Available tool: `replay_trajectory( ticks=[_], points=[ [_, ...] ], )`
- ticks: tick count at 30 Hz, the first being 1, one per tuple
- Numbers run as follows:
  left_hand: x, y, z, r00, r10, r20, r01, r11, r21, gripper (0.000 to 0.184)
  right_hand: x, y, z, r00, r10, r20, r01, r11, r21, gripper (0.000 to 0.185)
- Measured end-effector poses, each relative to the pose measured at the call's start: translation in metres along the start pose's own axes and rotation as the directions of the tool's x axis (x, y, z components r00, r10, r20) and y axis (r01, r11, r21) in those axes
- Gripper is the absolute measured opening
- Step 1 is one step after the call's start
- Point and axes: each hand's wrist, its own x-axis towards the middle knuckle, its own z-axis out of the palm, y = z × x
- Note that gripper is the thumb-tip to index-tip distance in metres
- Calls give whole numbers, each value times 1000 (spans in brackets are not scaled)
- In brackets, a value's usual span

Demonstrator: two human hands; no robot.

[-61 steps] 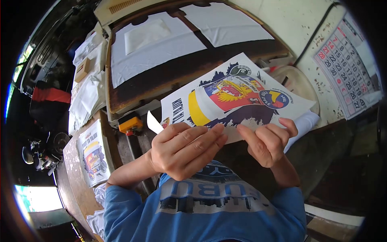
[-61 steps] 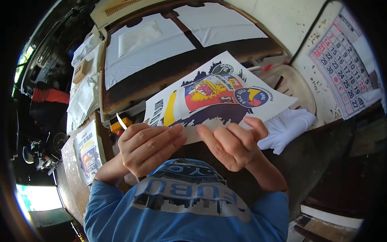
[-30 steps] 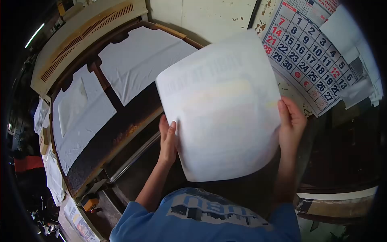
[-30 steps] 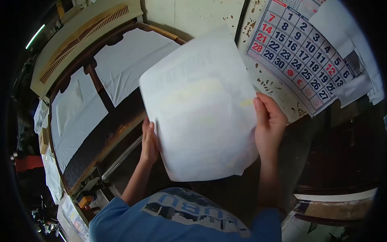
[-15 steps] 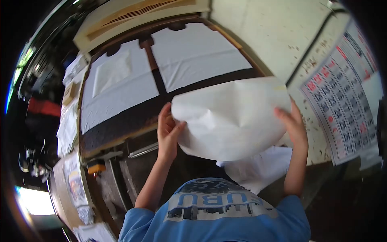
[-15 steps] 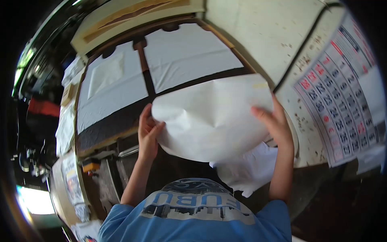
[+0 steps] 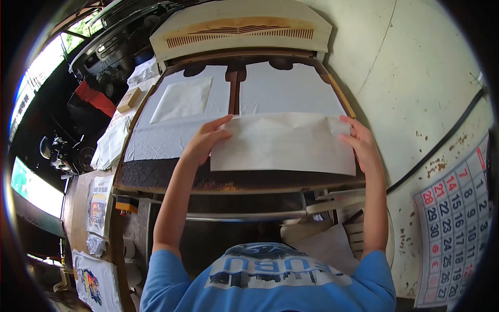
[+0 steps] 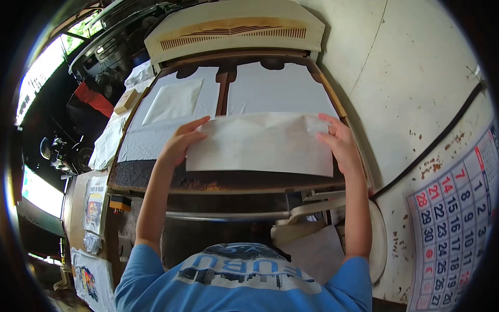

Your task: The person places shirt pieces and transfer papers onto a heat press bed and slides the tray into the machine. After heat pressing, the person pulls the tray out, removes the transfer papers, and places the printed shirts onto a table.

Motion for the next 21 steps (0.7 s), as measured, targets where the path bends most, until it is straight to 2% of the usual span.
replay_trajectory(
  ticks=[1,2,4,5,7,8,9,11,12,13,15,16,17,18,19,21],
  points=[
    [28,-10,-1,992,-62,107,55,996,69,44,23,10,-12,1000,-19,-22,18,998,-52,51],
    [58,-19,1,992,-66,104,58,995,77,44,47,17,-21,1000,-17,-20,16,999,-43,51],
    [119,-24,9,992,121,25,-123,961,249,47,102,24,-39,982,-118,-145,89,977,-192,48],
    [139,-11,18,992,123,21,-124,958,257,47,130,27,-48,983,-121,-141,94,978,-184,48],
    [176,8,34,962,221,-163,-213,975,63,46,177,27,-60,915,-345,-210,321,936,-144,49],
    [196,10,42,837,517,-179,-503,856,119,44,194,26,-65,913,-353,-206,331,934,-136,49],
    [212,9,45,833,523,-181,-507,852,129,44,210,25,-70,899,-366,-242,328,927,-183,47],
    [244,-7,45,725,638,-258,-565,766,306,41,239,36,-76,886,-375,-273,321,921,-222,46],
    [255,-21,44,866,395,-305,-361,918,163,40,255,52,-78,877,-343,-336,289,936,-202,42],
    [261,-32,52,885,335,-323,-318,942,105,39,270,71,-79,865,-305,-398,253,951,-177,38],
    [289,-82,46,901,247,-356,-208,967,144,40,301,126,-89,885,-263,-385,212,962,-171,33],
    [298,-101,44,900,245,-359,-203,967,152,40,314,150,-93,898,-229,-376,174,969,-175,29],
    [305,-117,44,919,158,-362,-91,977,195,41,320,165,-95,899,-226,-375,174,970,-167,29],
    [312,-133,43,927,70,-368,20,972,235,42,324,181,-96,913,-156,-377,76,973,-217,28],
    [320,-147,44,927,69,-368,23,970,240,42,328,195,-98,920,-84,-383,-23,964,-266,27],
    [333,-176,45,932,-42,-359,140,957,252,44,340,230,-102,918,-91,-386,-34,952,-305,27]
  ],
)
